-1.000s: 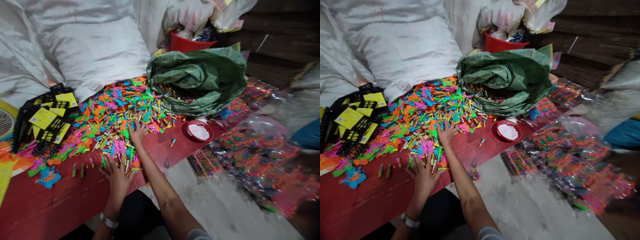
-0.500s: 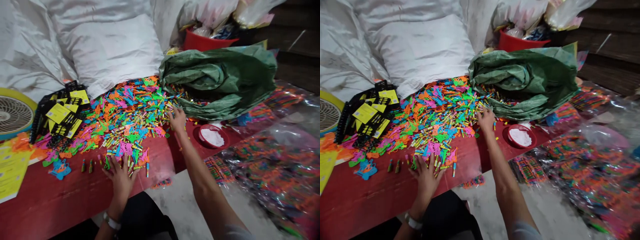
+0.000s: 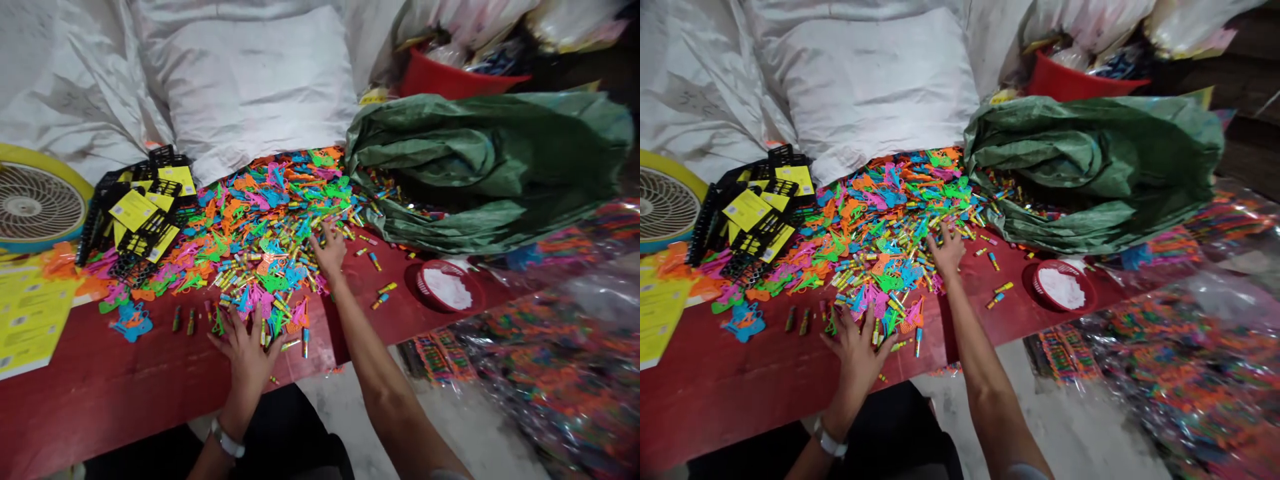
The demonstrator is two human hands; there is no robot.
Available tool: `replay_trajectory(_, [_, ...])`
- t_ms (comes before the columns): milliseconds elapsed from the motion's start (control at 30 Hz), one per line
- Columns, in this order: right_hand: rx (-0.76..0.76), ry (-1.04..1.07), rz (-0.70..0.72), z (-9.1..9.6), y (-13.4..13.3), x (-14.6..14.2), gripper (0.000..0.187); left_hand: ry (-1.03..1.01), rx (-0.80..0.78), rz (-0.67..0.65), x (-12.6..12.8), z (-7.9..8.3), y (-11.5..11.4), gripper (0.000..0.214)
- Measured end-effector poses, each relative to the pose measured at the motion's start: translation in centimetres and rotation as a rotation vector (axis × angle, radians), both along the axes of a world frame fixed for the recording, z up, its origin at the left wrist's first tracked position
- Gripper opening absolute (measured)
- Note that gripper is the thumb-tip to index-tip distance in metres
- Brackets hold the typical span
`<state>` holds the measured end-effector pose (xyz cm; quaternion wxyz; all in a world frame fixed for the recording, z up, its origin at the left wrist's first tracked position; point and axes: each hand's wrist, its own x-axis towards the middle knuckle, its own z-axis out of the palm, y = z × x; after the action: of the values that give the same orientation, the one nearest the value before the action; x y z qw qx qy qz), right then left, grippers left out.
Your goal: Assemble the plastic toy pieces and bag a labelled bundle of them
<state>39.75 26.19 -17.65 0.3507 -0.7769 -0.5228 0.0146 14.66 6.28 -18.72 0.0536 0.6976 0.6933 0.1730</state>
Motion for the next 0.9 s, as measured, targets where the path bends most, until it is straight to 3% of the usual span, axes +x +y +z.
replay_trajectory(200, [0.109,0.096,0.128,-0.2,-0.4,-6.9,0.051,-0.018,0.001,0.073,-0.2,0.4,-0.5,0.078])
replay_trajectory(367, [0.044,0.142,0.236,0.0,0.0,-12.1,0.049,-0.024,-0.037,0.207,-1.7,0.4,-0.8,0.082])
replay_trajectory(467, [-0.029,0.144,0.327,0.7,0.4,-12.1,0.051,-0.032,-0.055,0.208,-2.8,0.4,-0.8,0.082])
replay_trajectory(567, [-0.083,0.108,0.533,1.8,-0.4,-9.1,0.062,-0.040,-0.083,0.206,-3.6,0.4,-0.8,0.087])
replay_trajectory(633, [-0.062,0.073,0.600,2.7,-2.8,-6.3,0.064,-0.043,-0.087,0.203,-3.8,0.5,-0.8,0.089])
replay_trajectory(733, [-0.023,0.063,0.567,3.7,-10.2,-3.3,0.048,-0.047,-0.080,0.201,-3.9,0.5,-0.8,0.088])
replay_trajectory(800, [-0.056,0.070,0.581,3.3,-16.5,-3.0,0.047,-0.053,-0.079,0.202,-3.9,0.6,-0.8,0.088])
replay_trajectory(900, [-0.054,-0.055,0.602,1.4,-24.3,-4.8,0.070,-0.058,-0.079,0.189,-3.9,0.7,-0.8,0.088])
